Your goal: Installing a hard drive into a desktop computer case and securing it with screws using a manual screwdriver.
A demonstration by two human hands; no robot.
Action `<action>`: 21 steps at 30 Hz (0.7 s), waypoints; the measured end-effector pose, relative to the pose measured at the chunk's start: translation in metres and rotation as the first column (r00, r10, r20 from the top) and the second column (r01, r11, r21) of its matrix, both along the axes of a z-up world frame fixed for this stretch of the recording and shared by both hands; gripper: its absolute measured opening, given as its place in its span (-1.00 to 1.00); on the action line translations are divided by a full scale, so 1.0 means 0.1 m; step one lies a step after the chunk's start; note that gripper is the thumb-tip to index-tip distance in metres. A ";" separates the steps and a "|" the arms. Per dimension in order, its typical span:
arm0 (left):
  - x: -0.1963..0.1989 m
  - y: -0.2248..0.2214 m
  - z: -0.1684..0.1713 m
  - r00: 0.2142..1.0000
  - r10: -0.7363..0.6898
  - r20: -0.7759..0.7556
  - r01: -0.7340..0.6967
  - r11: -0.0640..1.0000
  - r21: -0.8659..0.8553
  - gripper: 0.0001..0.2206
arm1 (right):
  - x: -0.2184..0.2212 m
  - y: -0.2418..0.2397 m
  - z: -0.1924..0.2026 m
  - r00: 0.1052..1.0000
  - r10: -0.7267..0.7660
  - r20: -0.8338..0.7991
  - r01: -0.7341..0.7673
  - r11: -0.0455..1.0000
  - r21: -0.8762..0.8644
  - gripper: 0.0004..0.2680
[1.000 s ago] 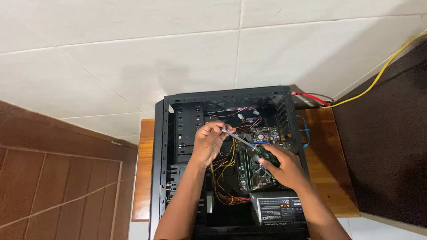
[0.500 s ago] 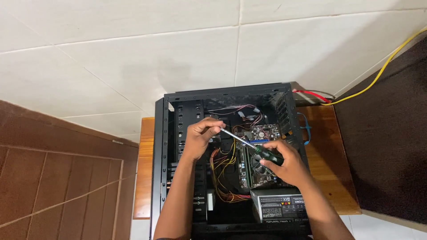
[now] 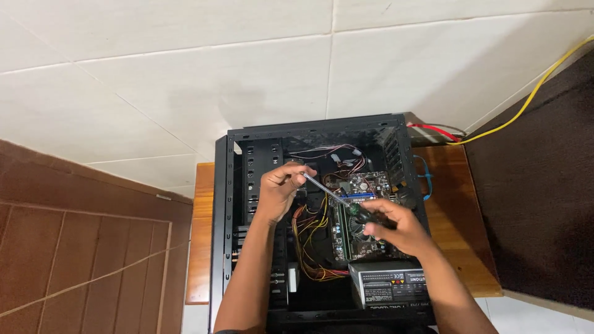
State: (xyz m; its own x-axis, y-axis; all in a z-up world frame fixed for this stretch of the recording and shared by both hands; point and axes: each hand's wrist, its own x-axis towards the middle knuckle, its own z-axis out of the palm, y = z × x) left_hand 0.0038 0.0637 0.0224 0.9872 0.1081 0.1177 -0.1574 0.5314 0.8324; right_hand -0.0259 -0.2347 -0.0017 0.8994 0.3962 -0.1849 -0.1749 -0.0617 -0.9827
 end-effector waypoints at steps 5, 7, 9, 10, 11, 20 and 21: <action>0.00 0.00 0.03 0.997 -0.024 -0.079 0.011 0.986 -0.165 -0.84 | -0.01 -0.03 0.21 0.988 0.111 0.110 -0.153 0.832 0.534 -0.51; 0.01 0.00 -0.02 0.995 -0.024 -0.093 0.005 0.979 -0.203 -0.85 | 0.03 -0.12 0.09 0.984 0.127 0.123 -0.176 0.760 0.625 -0.53; 0.01 -0.03 -0.06 0.994 -0.029 -0.104 0.006 0.976 -0.216 -0.85 | 0.09 -0.22 -0.09 1.000 -0.008 -0.009 0.012 0.699 0.715 -0.62; 0.01 -0.07 -0.07 0.994 -0.029 -0.104 0.005 0.976 -0.218 -0.85 | 0.12 -0.26 -0.16 1.000 -0.008 -0.009 0.012 0.700 0.714 -0.62; 0.00 -0.11 -0.08 0.995 -0.020 -0.094 -0.002 0.976 -0.220 -0.85 | 0.14 -0.30 -0.22 0.995 -0.051 -0.087 0.099 0.619 0.779 -0.65; 0.03 -0.34 -0.39 0.996 0.073 -0.058 -0.085 0.962 -0.260 -0.82 | 0.18 -0.35 -0.34 0.944 -0.238 -0.227 0.326 0.581 0.746 -0.75; 0.02 -0.35 -0.40 0.995 0.078 -0.062 -0.091 0.960 -0.264 -0.81 | 0.18 -0.35 -0.34 0.938 -0.250 -0.241 0.344 0.580 0.738 -0.76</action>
